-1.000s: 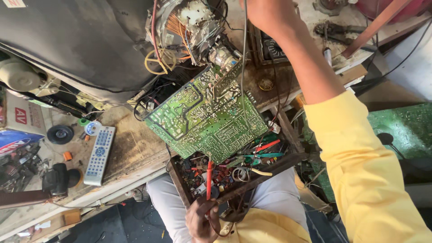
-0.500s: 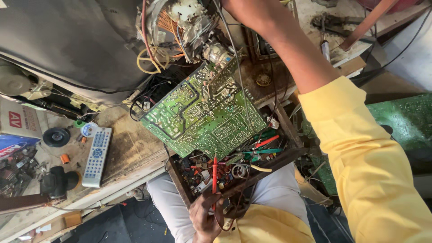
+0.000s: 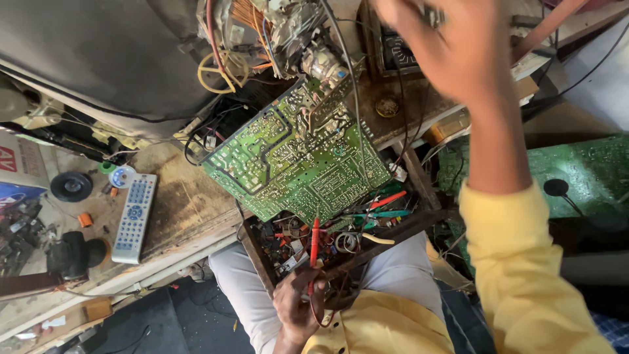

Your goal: The person sits at a cluttered workbench holding a large green circuit board propped against a chassis. They use a soldering iron to solder joints on the board while steadying components with the other hand, then set the iron aside and use multimeter test probes on the board, before standing and reaching toward a shelf.

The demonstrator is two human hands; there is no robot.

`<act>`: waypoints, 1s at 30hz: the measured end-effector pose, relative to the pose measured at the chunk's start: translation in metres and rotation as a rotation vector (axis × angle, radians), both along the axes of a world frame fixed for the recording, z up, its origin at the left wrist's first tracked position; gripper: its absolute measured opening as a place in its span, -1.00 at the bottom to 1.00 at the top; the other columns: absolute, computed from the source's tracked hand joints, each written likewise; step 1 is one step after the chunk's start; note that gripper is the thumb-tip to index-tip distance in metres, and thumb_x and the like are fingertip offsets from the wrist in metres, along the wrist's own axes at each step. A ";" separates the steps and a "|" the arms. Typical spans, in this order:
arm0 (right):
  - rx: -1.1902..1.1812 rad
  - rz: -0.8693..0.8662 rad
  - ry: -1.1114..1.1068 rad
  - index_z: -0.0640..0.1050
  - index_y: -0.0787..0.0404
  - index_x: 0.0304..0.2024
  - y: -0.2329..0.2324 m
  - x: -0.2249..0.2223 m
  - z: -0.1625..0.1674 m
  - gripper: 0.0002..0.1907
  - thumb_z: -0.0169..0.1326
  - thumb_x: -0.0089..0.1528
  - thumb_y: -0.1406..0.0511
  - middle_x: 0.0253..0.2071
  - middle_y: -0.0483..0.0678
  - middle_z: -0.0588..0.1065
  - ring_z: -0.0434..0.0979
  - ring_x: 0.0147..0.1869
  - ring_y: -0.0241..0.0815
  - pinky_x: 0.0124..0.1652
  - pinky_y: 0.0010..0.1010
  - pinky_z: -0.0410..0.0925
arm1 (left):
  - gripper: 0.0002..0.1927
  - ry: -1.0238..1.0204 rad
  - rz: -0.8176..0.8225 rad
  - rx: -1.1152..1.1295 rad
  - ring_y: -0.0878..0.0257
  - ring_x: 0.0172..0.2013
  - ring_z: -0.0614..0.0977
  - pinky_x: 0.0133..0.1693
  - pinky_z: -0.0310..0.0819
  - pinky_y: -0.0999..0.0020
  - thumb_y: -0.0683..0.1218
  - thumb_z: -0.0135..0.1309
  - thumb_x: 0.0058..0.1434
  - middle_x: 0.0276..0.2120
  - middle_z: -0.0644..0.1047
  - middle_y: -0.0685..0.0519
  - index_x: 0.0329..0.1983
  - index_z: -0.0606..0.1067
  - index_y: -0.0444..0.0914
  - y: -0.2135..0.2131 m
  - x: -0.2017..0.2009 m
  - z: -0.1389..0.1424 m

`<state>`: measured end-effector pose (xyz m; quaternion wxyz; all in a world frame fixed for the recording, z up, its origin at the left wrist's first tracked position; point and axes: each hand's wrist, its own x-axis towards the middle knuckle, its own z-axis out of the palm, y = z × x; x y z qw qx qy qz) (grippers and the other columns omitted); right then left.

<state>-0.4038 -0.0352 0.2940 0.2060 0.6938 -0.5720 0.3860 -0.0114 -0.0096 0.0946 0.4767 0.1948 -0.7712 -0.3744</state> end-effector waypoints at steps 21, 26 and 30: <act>0.234 -0.096 -0.454 0.50 0.45 0.13 0.115 0.041 -0.065 -0.73 -0.10 0.40 0.54 -0.07 0.18 0.56 0.62 -0.04 0.00 -0.01 -0.34 0.46 | -0.69 0.033 -0.328 -0.029 0.13 -0.34 0.71 -0.30 0.61 0.32 -0.36 0.30 0.09 -0.29 0.64 -0.03 -0.14 0.50 -0.29 -0.010 -0.016 0.029; 0.436 -0.435 -0.493 0.52 0.36 -0.13 0.036 -0.062 -0.080 -0.82 0.04 0.51 0.35 -0.30 0.21 0.46 0.56 -0.23 0.05 -0.24 -0.21 0.40 | -0.68 0.040 -0.252 0.015 0.13 -0.36 0.70 -0.33 0.58 0.33 -0.38 0.26 0.07 -0.31 0.63 -0.06 -0.15 0.47 -0.31 -0.019 -0.004 0.023; 0.467 -0.408 0.371 0.55 0.36 -0.17 0.003 -0.119 -0.120 -0.89 0.07 0.30 0.40 -0.31 0.23 0.51 0.55 -0.16 0.24 -0.19 -0.08 0.39 | -0.69 0.039 -0.195 0.049 0.15 -0.38 0.70 -0.34 0.58 0.34 -0.38 0.27 0.09 -0.34 0.62 -0.04 -0.16 0.45 -0.32 -0.015 0.000 0.017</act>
